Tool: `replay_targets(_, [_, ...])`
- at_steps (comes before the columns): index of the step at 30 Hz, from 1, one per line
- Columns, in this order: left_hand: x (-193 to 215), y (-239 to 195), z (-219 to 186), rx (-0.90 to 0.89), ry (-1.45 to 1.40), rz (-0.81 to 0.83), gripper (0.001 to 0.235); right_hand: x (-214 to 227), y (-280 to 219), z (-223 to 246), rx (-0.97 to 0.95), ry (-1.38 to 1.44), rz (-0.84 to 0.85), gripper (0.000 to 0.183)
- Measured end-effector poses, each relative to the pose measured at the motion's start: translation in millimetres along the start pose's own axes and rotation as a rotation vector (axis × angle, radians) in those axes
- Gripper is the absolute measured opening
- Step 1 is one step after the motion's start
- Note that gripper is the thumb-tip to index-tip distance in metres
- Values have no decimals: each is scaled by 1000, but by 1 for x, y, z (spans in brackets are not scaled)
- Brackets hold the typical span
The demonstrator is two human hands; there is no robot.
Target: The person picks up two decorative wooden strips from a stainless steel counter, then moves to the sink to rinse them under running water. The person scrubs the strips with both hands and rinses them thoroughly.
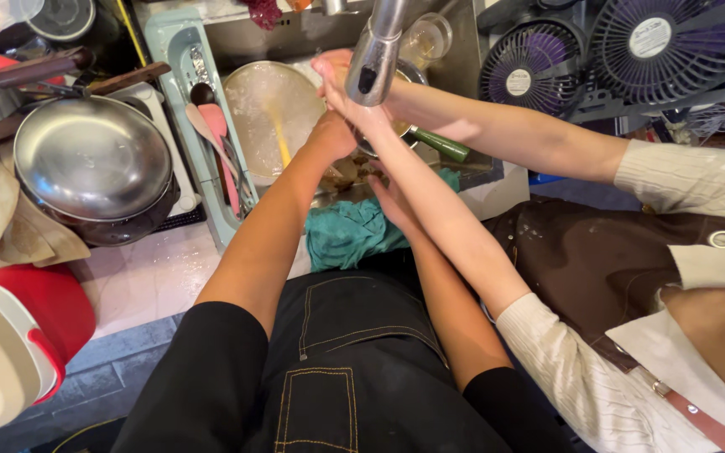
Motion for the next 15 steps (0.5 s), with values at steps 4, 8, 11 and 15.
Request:
replay_targets(4, [-3, 15, -4, -274, -134, -44, 34, 6, -8, 5, 82, 39, -56, 36])
replay_targets(8, [-24, 35, 23, -217, 92, -16, 39, 6, -7, -1, 62, -47, -34, 38])
replay_targets(11, [-26, 41, 25, -311, -160, -44, 43, 5, -9, -8, 65, 43, -27, 39])
replay_targets(15, [-25, 46, 34, -237, -224, -53, 47, 8, -14, -11, -55, -132, -8, 49])
Point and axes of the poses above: each hand's wrist, its own y-axis towards the middle knuckle, its own x-axis out of the back of the hand, z = x × y, the point moved 8 cm from there along y, towards the middle knuckle, and after that the axes turned 13 degrees about -y, right-handed, at the moved point
